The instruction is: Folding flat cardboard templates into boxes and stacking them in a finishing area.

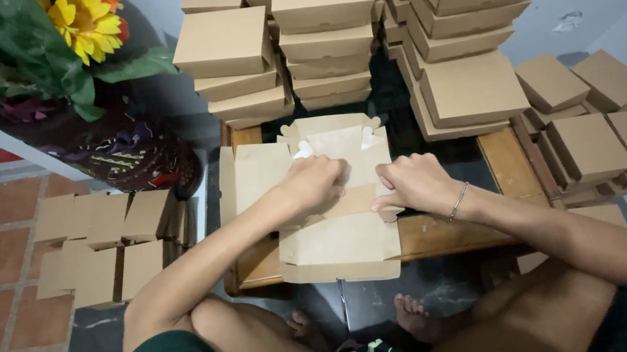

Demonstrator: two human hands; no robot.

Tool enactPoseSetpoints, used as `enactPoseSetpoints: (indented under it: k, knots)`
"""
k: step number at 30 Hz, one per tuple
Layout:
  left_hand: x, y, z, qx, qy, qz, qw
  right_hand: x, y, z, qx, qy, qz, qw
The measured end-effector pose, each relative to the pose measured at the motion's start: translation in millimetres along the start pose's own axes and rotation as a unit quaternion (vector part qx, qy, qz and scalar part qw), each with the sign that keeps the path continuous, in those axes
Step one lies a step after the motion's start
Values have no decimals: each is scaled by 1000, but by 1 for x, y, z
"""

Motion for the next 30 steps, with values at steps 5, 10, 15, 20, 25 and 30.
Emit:
enactPoseSetpoints:
  k: [5,10,15,20,25,30]
  knots:
    - [-12,-30,-2,-6,-34,-60,998,-3,6,2,-13,0,2,1000]
    - [-6,-43,-17,-74,-34,-84,993,-6,9,6,-8,-4,3,1000]
    - [-13,-63,-16,-94,-10,-115,989,-6,17,14,8,-8,15,1000]
    - [-14,-66,-12,-69,-20,-126,989,-11,16,17,17,-8,23,1000]
    - [-17,-68,-8,-58,-8,-133,989,-20,22,31,78,19,38,996]
    - [-17,-64,0,-94,26,-122,988,-33,43,65,143,78,30,986]
Point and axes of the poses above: each hand's wrist, its own x-axis towards the middle knuckle, its own z-axis out of the back of the hand, y = z × x, the point moved 9 cm from there along x, towards the middle knuckle, and after that the axes turned 9 degrees about z, right-handed, at the moved point
